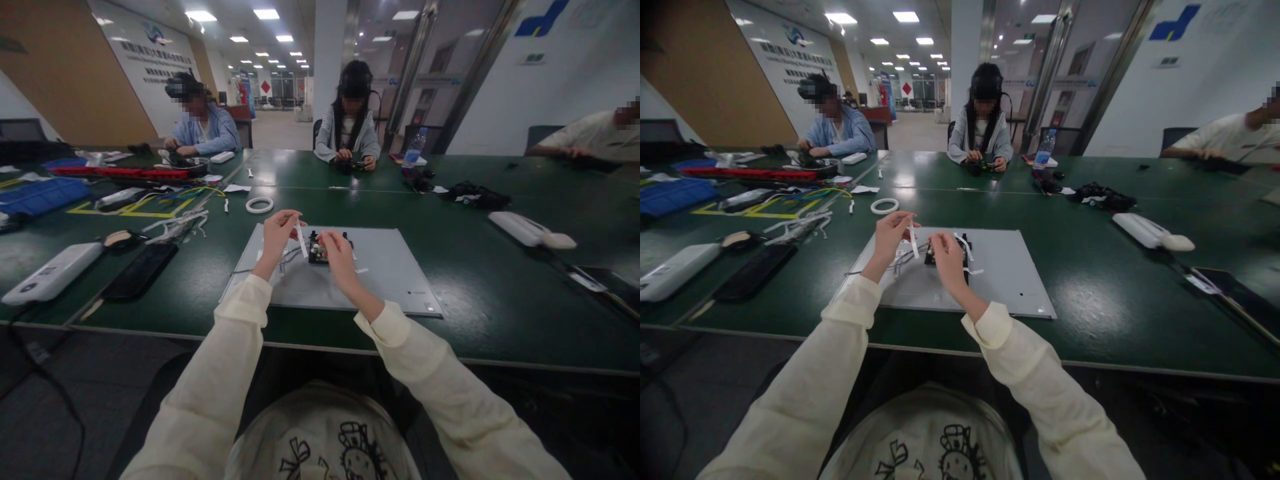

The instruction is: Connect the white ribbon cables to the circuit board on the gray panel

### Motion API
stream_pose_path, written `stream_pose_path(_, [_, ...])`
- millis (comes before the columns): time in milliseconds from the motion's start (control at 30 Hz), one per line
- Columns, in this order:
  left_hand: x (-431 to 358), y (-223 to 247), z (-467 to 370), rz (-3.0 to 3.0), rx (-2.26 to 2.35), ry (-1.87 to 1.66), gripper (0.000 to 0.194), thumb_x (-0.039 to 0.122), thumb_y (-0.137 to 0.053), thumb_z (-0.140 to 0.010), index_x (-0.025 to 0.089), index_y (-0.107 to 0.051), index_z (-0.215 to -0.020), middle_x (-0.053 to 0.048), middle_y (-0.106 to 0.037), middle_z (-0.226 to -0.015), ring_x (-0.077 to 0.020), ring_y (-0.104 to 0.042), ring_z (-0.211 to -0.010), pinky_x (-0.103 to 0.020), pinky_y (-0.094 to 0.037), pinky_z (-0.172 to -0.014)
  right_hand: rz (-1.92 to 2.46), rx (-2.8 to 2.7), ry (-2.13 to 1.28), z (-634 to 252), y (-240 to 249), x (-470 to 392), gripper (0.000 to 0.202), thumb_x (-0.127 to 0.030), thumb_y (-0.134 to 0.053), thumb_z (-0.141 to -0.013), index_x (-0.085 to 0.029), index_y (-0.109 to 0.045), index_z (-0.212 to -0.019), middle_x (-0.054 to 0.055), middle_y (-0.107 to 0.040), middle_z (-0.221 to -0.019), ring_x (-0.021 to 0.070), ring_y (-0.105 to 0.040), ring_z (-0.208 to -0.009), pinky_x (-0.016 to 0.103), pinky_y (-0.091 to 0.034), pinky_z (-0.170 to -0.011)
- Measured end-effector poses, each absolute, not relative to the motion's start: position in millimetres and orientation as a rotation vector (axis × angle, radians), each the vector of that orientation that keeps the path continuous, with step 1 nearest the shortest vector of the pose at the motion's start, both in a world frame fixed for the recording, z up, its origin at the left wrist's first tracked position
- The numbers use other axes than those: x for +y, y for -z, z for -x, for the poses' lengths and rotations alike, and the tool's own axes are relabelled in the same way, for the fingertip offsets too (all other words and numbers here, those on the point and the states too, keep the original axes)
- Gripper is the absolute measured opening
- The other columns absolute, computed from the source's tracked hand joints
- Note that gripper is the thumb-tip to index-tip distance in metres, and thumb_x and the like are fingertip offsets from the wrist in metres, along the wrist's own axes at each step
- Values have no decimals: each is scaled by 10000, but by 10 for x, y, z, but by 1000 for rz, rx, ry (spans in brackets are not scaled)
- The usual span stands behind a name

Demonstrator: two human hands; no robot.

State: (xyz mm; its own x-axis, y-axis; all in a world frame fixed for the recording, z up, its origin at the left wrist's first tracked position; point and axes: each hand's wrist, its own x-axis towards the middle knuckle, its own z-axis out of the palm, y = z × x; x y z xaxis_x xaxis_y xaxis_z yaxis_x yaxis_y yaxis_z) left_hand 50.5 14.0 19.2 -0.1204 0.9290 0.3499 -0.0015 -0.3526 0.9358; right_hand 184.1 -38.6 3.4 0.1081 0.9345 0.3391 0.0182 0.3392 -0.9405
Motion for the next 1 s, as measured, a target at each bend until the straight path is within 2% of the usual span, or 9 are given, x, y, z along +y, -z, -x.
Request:
stream_pose_path(100, [118, -184, -536, -1455, 1061, -1552, 277, 386, -595, -737, 135, -622, -852, -39, -670, -670, -87, -551, -438, -179, -433, -400, 985, -1272, -1098, -1818, -15, -363, 333, -478, -468, -821, -177, -589, -892, 38, -631, -830, 128, -595, -719, 204, -449, -569])
stream_pose_path(233, [105, -168, -551, -1577, 1040, -1531, 304, 417, -581, -757, 148, -627, -889, -39, -673, -687, -94, -572, -503, -169, -424, -422, 1051, -1355, -1377, -1738, -11, -414, 396, -489, -405, -862, -147, -597, -920, 31, -628, -654, 114, -583, -520, 186, -386, -436])
stream_pose_path(367, [97, -157, -551, -1680, 1036, -1521, 311, 424, -555, -782, 161, -623, -932, -39, -678, -714, -107, -589, -549, -176, -419, -440, 1036, -1474, -1362, -1735, -24, -444, 398, -455, -436, -856, -113, -636, -814, -12, -537, -460, 76, -483, -378, 167, -318, -383])
stream_pose_path(533, [79, -138, -554, -1720, 1152, -1558, 273, 398, -526, -809, 176, -631, -927, -29, -669, -708, -108, -596, -571, -187, -447, -513, 968, -1513, -1272, -1750, -37, -469, 395, -438, -434, -851, -107, -648, -821, -56, -446, -386, 54, -371, -325, 166, -269, -358])
stream_pose_path(700, [112, -138, -530, -1465, 1164, -1599, 480, 490, -523, -800, 214, -494, -1191, -43, -683, -813, -107, -597, -556, -180, -429, -474, 907, -1595, -1258, -1746, -80, -530, 410, -445, -403, -866, -118, -650, -879, -69, -420, -374, 54, -343, -317, 172, -258, -359])
stream_pose_path(767, [126, -144, -522, -1367, 1118, -1534, 525, 564, -457, -808, 187, -507, -1170, -68, -685, -807, -126, -615, -575, -189, -437, -467, 902, -1609, -1241, -1750, -101, -546, 416, -448, -391, -873, -120, -646, -890, -68, -428, -377, 55, -355, -322, 171, -266, -369])
stream_pose_path(900, [101, -179, -528, -1284, 968, -1292, 632, 661, -340, -802, 123, -613, -992, -119, -688, -763, -173, -648, -650, -232, -485, -525, 909, -1581, -1164, -1764, -102, -526, 391, -440, -391, -875, -131, -626, -825, -60, -450, -388, 57, -371, -322, 172, -271, -373])
stream_pose_path(1000, [46, -207, -553, -1342, 868, -1138, 567, 629, -443, -776, 120, -650, -915, -122, -694, -784, -176, -653, -682, -238, -497, -565, 906, -1548, -1138, -1769, -61, -484, 416, -447, -397, -871, -152, -550, -621, -40, -453, -385, 61, -376, -319, 181, -270, -366])
